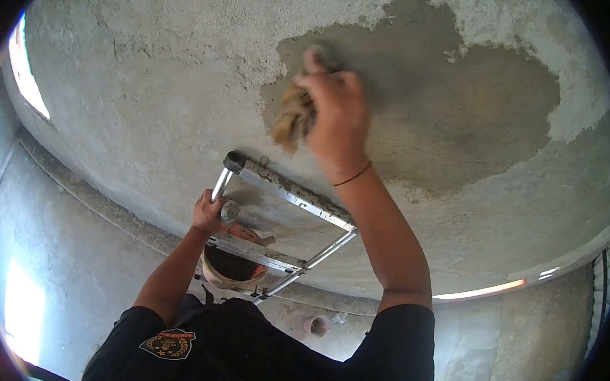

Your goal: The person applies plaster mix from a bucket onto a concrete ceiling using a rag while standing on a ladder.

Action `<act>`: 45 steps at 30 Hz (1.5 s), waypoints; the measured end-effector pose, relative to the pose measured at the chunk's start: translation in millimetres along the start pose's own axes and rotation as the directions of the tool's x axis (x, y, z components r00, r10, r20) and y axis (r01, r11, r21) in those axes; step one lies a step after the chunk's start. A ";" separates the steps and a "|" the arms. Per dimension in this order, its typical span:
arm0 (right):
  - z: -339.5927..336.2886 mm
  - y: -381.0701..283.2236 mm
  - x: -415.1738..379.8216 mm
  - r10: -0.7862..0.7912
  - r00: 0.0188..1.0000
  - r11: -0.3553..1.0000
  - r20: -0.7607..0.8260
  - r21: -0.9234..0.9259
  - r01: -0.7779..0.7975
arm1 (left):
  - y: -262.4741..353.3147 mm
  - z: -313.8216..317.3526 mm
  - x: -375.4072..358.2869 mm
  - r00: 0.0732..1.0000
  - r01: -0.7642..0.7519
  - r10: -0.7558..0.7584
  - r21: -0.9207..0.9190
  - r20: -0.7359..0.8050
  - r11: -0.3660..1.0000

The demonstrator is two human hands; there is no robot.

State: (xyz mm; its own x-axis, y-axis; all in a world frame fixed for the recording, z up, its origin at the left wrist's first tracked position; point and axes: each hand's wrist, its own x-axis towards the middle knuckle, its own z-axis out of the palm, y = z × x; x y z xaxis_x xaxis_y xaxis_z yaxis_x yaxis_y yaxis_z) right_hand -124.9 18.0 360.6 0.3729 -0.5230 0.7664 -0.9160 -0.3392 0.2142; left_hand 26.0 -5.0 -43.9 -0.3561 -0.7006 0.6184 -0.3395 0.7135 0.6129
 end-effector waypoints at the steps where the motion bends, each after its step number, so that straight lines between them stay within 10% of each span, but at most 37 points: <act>1: 5.4 -7.6 -4.4 -0.041 0.994 0.999 0.098 -0.023 0.044 | -0.7 0.9 -0.5 1.000 0.008 -0.008 -0.001 0.007 1.000; 6: -16.6 -4.0 -2.9 -0.054 0.993 0.996 0.104 0.082 0.046 | 2.1 1.5 0.6 0.999 0.026 -0.026 0.002 0.019 1.000; 9: -53.5 13.1 15.7 0.152 0.960 0.955 -0.237 0.286 -0.080 | 2.7 -1.4 -1.5 0.999 0.028 -0.029 0.026 0.022 0.999; 12: -52.8 26.9 11.4 -0.026 0.948 0.985 -0.316 -0.172 -0.031 | 3.8 -1.5 0.5 1.000 0.013 -0.013 0.022 0.005 1.000; 17: -7.2 -0.4 -25.4 -0.044 0.994 0.998 0.105 -0.030 0.047 | 5.3 0.2 -1.2 0.999 0.047 -0.047 0.005 -0.013 0.999; 22: -62.7 28.3 7.2 0.131 0.972 0.986 -0.195 0.132 -0.106 | 7.5 -0.1 1.6 0.998 -0.003 0.002 -0.009 -0.070 1.000; 25: -78.6 41.2 24.2 -0.015 0.912 0.995 -0.410 -0.098 -0.028 | 9.1 -3.5 2.0 0.999 -0.014 0.015 0.009 -0.050 1.000; 30: -35.3 10.8 -3.2 -0.008 0.999 0.998 -0.038 -0.059 0.005 | 9.1 -1.4 0.0 1.000 0.001 -0.001 0.013 -0.031 1.000; 36: -96.1 40.5 38.1 -0.147 0.912 0.986 -0.382 -0.135 0.102 | 3.2 5.8 -2.3 0.999 0.034 -0.033 0.032 -0.038 0.999; 45: -60.8 24.9 23.0 -0.104 0.994 0.994 -0.045 -0.028 0.103 | 7.4 2.9 -3.3 0.997 0.070 -0.068 0.046 -0.031 0.996</act>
State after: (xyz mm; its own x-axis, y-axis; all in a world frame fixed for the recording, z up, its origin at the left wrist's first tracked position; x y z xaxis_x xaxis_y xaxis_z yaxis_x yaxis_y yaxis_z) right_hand -148.2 45.1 420.4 0.4592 -0.4490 0.7665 -0.8765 -0.3692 0.3088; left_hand 22.2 2.7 -42.8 -0.3052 -0.7476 0.5899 -0.4035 0.6626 0.6310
